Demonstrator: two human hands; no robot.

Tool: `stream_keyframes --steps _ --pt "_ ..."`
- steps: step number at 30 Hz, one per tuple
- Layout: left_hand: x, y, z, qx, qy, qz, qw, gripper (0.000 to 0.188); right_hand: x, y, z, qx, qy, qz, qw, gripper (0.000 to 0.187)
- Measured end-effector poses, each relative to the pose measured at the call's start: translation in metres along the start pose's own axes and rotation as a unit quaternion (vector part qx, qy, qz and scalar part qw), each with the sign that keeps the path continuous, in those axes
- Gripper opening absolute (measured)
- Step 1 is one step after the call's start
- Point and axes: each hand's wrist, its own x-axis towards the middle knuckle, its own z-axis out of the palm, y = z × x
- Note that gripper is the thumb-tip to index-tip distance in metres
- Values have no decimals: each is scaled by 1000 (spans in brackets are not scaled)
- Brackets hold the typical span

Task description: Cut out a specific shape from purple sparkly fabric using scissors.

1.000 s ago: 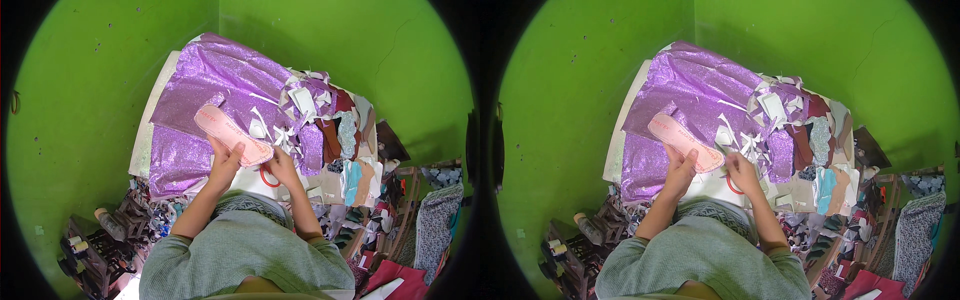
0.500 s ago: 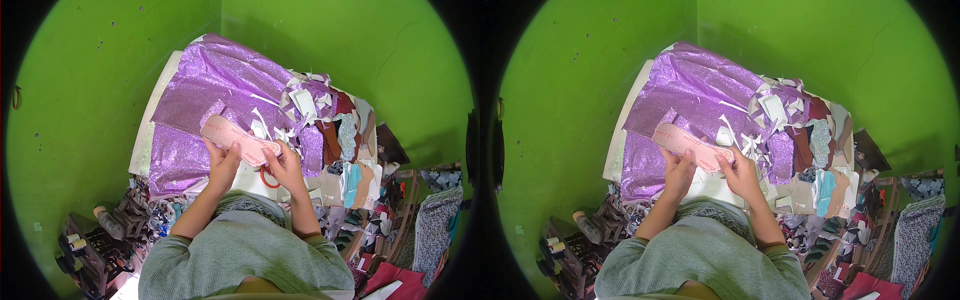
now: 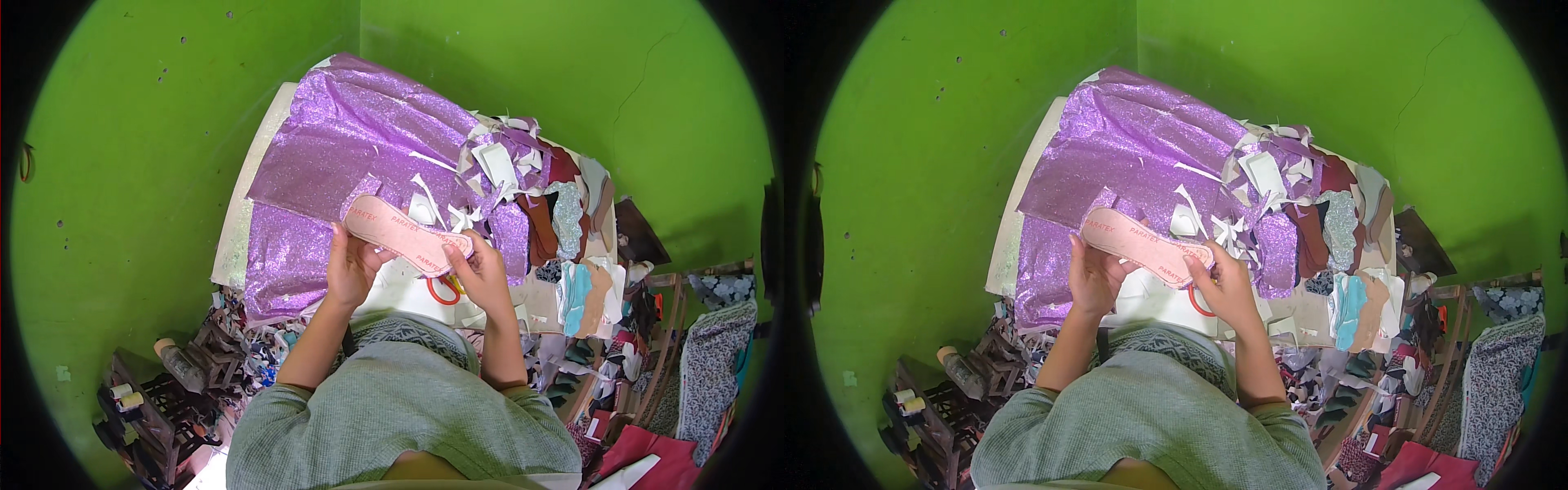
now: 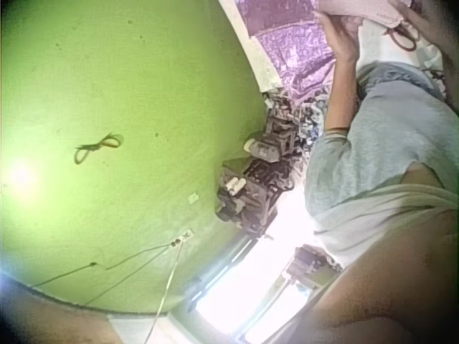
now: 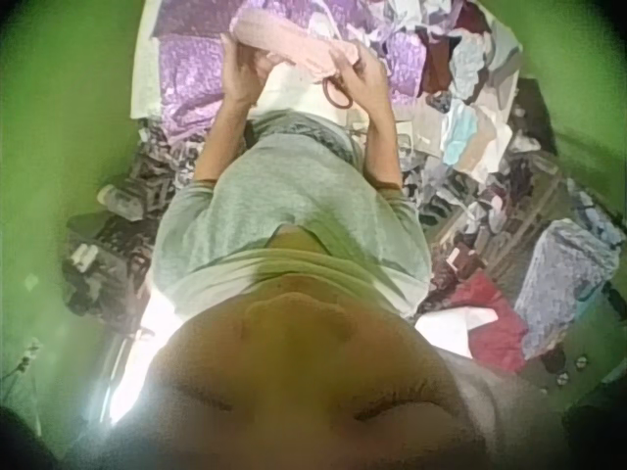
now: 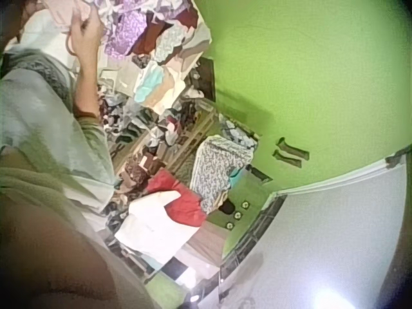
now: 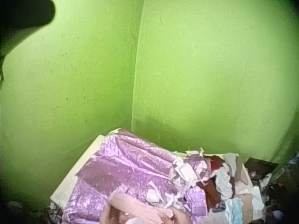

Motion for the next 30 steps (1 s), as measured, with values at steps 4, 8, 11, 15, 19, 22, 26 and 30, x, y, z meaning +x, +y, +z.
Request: stream_keyframes --steps 4,8,11,15,19,22,26,30 --pt "0 5 -3 -11 33 -29 999 55 0 0 -1 0 2 -12 1000 23" --pt "2 9 -3 24 50 -42 998 51 0 4 -1 -2 9 -15 1000 20" --pt "3 9 -1 63 90 -47 993 48 1 -1 -2 -34 14 -20 999 17" --pt "1 8 0 61 91 -32 993 48 0 -4 -1 -34 27 -18 999 15" --pt "0 5 3 21 92 -16 995 48 1 -6 0 -48 47 -37 997 14" --pt "-3 2 -2 13 79 -13 997 43 1 -6 -1 -47 49 -38 997 14" --pt "-4 0 -1 94 52 -8 994 36 0 -8 -2 -52 44 -35 997 14" --pt "-3 0 2 136 59 9 989 34 0 -5 -3 -75 39 -30 996 16"
